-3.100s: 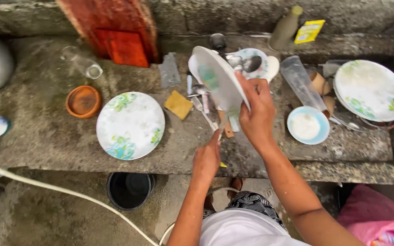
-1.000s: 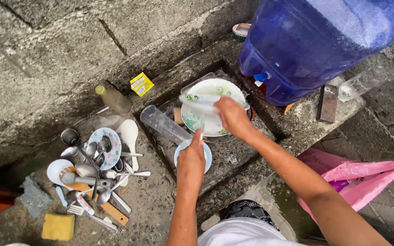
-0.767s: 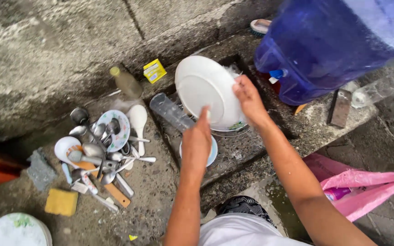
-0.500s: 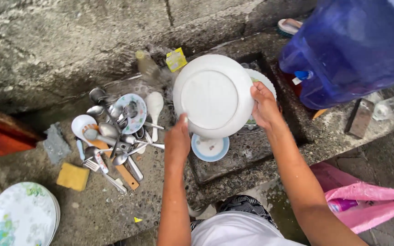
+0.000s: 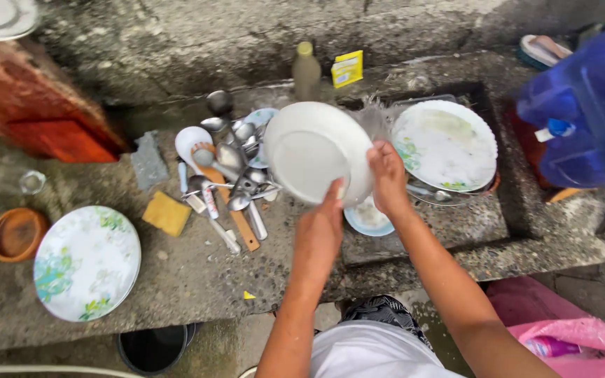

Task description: Washing various dishes, utensils, and cookware at an outdoor washing station.

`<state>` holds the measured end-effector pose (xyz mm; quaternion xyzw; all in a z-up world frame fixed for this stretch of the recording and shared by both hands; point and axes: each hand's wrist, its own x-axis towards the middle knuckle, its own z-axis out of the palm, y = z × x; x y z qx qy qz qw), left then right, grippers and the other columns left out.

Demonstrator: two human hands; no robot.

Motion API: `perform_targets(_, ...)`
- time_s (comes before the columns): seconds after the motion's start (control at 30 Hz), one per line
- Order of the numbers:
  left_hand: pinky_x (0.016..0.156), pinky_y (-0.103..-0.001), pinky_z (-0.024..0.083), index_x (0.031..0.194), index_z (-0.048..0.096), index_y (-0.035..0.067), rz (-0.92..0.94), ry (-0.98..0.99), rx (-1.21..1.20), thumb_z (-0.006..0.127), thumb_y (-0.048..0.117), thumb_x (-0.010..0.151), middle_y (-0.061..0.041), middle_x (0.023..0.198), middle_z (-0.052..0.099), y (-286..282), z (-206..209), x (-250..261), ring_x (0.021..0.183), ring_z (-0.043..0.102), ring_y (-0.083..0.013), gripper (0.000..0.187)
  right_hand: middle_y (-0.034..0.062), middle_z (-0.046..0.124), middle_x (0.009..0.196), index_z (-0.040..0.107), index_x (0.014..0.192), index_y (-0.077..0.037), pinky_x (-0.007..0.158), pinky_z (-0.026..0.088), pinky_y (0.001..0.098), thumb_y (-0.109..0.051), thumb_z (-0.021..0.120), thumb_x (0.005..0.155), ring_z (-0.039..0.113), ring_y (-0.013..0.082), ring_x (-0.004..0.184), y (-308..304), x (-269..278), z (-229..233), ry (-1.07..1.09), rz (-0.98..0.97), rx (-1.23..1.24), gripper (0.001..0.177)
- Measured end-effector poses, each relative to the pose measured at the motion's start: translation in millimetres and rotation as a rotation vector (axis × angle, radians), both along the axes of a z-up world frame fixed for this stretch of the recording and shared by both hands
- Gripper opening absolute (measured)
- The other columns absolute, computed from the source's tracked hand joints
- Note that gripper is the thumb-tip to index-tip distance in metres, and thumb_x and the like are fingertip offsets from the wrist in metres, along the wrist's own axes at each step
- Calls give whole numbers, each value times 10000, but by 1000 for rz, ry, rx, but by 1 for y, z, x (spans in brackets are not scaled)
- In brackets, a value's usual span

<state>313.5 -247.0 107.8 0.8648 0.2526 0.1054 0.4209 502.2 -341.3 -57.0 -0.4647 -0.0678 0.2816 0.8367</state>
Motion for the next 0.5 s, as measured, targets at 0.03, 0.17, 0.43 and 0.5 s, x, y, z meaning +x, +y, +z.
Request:
perform_targets(0.03,656,-558,505,1428,575,151,45,4,-7,511,191,1023,-263,846,699,12,10,-12,734,704,-441,411,84,701,1094,588,1168,-55,870,549,329,-114,601,1130,653,157,974,8,-14,3,-214,-27,-10,72)
perform_targets(0.17,583,-532,494,1431,591,180,202,36,-33,514,204,1014,-271,802,678,58,13,-77,679,685,-434,424,108,730,979,654,1088,-47,771,569,418,-122,615,1033,702,235,816,40,-71,73,-911,63,-737,101)
perform_targets(0.43,608,-562,492,1417,583,212,183,221,-77,508,224,1031,-286,741,640,91,-17,-142,654,684,-454,394,50,739,1170,652,906,-104,1122,498,489,-101,695,901,682,225,1202,95,-118,32,-2311,171,-273,44)
perform_targets(0.5,619,-568,500,1411,590,194,142,134,-60,523,208,1027,-284,778,656,94,-29,-151,702,682,-468,390,62,734,1194,699,979,-106,1115,494,477,-122,687,858,674,228,1188,105,-128,28,-2332,186,-264,122)
